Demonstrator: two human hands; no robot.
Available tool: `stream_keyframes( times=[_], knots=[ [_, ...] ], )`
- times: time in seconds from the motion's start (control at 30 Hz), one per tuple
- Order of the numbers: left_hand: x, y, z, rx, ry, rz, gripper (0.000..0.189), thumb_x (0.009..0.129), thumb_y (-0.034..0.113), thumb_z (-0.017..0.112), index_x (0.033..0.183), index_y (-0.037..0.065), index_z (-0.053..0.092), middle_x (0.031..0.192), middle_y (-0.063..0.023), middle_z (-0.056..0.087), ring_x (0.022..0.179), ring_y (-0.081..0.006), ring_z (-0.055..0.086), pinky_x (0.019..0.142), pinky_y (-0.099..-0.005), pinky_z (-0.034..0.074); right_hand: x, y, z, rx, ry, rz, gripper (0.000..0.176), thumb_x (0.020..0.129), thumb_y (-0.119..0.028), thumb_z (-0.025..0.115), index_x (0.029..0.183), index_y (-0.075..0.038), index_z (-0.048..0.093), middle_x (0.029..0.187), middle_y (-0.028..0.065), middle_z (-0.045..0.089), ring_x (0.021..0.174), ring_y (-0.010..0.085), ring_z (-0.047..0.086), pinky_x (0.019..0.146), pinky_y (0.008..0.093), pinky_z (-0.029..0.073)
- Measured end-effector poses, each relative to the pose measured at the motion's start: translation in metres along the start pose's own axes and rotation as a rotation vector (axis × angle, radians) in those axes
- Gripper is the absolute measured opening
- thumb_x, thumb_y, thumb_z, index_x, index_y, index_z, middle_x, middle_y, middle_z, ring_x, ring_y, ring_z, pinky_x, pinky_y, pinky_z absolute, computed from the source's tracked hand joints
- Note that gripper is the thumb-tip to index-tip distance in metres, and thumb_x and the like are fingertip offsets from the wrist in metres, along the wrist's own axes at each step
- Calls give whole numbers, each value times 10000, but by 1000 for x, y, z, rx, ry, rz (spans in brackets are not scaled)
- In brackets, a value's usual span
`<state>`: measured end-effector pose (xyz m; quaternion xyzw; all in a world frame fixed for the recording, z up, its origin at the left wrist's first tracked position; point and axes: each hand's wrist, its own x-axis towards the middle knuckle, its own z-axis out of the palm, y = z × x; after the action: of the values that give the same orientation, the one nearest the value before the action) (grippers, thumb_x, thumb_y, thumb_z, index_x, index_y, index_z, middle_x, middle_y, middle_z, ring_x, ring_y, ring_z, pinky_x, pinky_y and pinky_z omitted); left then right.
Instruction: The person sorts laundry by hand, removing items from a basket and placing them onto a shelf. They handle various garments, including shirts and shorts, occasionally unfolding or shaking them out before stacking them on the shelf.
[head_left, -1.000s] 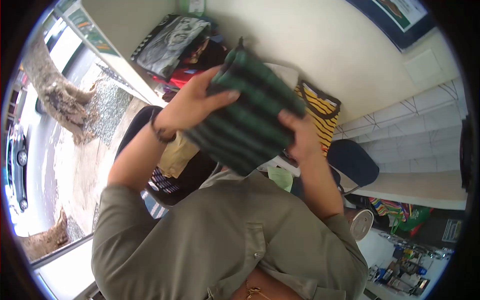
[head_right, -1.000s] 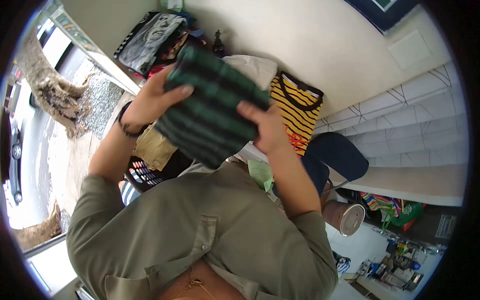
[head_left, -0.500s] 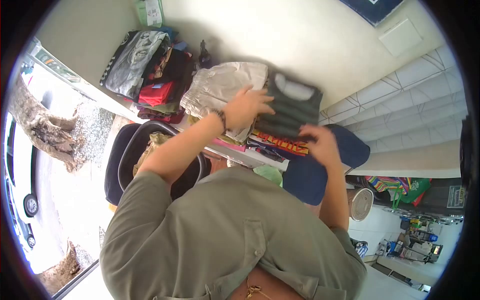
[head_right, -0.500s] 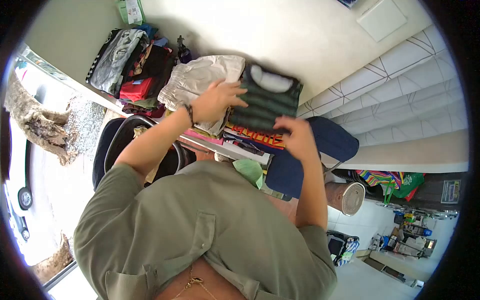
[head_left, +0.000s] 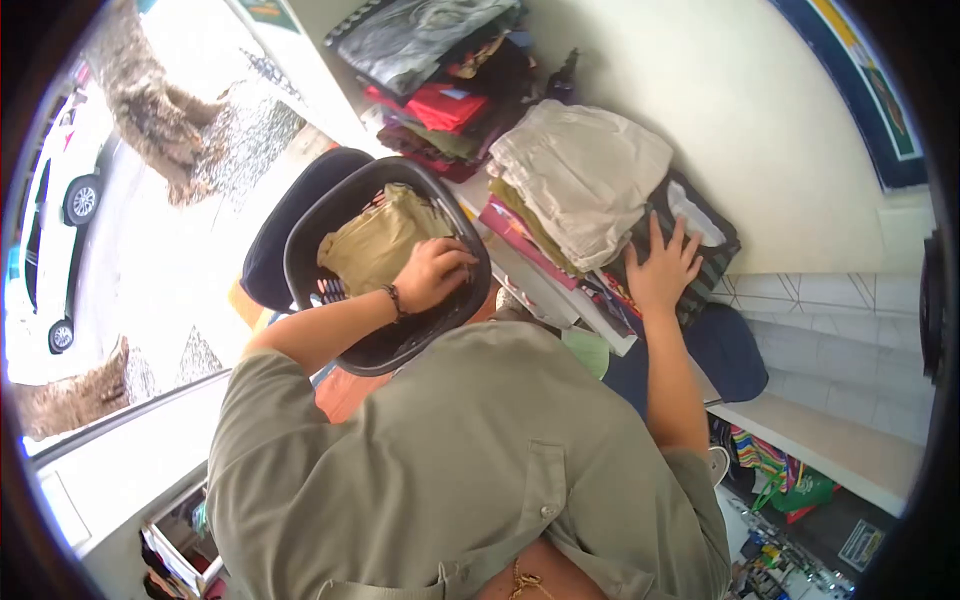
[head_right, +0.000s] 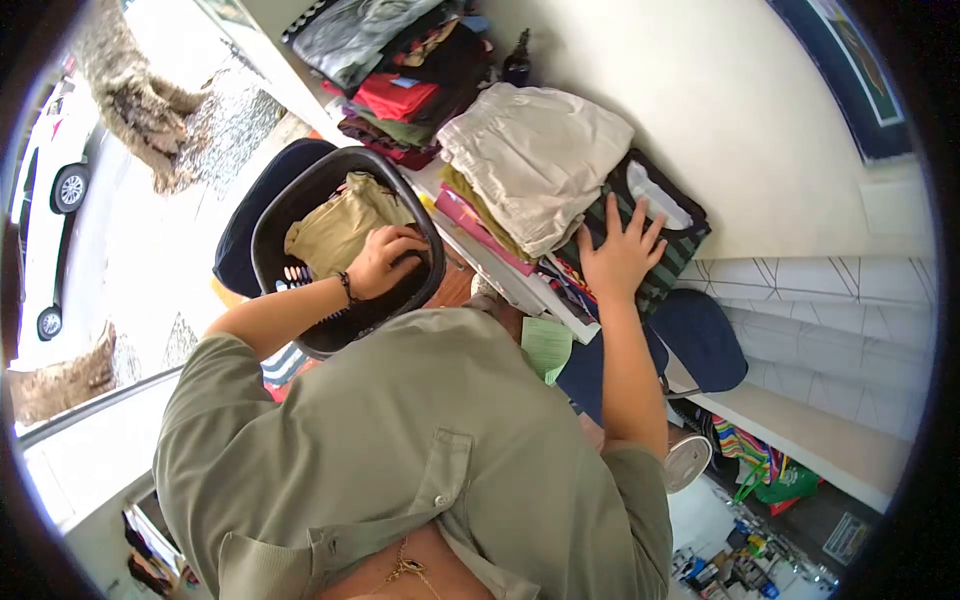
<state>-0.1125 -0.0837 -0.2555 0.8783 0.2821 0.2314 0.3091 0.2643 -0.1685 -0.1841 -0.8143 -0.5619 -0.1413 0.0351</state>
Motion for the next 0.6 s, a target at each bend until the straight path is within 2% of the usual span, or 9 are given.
stream_keyframes(
  times=[0.07,0.1,0.13,0.2,0.3,0.4,0.43,0.53,0.6],
  knots=[
    [-33,-39,1,157,56,-127,282,795,95,706,1070,132,655,1094,-100,598,1060,-308,561,910,-434,436,-1,5,5,6,15,-8,620,870,-527,596,1426,-282,473,1534,147,315,1407,474,214,1071,664,198],
    [-44,-58,0,177,151,-116,229,779,119,701,1005,130,674,1012,-104,623,956,-322,592,822,-442,481,-1,9,9,21,33,-17,616,872,-519,599,1428,-287,468,1536,140,314,1408,474,212,1073,662,196],
    [-59,-81,11,251,245,-264,166,824,138,657,987,115,674,955,-134,634,892,-362,601,776,-451,501,-3,12,12,35,47,-25,613,874,-511,602,1430,-293,463,1539,132,313,1409,474,209,1075,660,194],
    [-89,-132,34,205,189,-597,185,856,185,626,1015,106,677,972,-170,651,915,-389,618,790,-467,507,-3,10,14,15,50,-11,603,877,-496,606,1430,-305,458,1540,113,318,1415,453,214,1079,657,191],
    [-99,-138,51,186,-81,-906,267,869,247,629,1076,79,653,1017,-189,677,967,-368,640,842,-453,503,-3,4,15,-5,77,7,576,889,-479,599,1423,-311,464,1541,96,325,1421,419,232,1090,645,185],
    [-107,-121,68,167,-80,-876,313,862,276,626,1116,93,640,1088,-204,666,1003,-373,638,859,-457,497,-6,3,17,-6,97,24,562,891,-469,599,1417,-314,472,1539,90,333,1423,409,234,1097,631,187],
    [-103,-116,70,146,-43,-840,358,833,245,660,1174,139,632,1127,-180,648,1027,-388,615,876,-446,491,-6,3,19,-7,112,24,549,894,-456,599,1411,-315,479,1535,79,347,1427,393,235,1101,619,191],
    [-79,-110,56,330,121,-535,429,794,223,699,1214,185,620,1193,-136,613,1087,-372,571,934,-451,451,-6,0,17,-5,107,48,539,897,-449,595,1407,-313,484,1531,70,357,1427,385,244,1107,605,190],
    [-56,-106,37,572,461,-457,484,753,246,750,1209,186,598,1195,-94,589,1109,-337,529,974,-470,396,-6,-1,17,-5,110,58,533,901,-446,592,1406,-314,485,1531,66,360,1426,379,250,1112,596,187]
  ],
)
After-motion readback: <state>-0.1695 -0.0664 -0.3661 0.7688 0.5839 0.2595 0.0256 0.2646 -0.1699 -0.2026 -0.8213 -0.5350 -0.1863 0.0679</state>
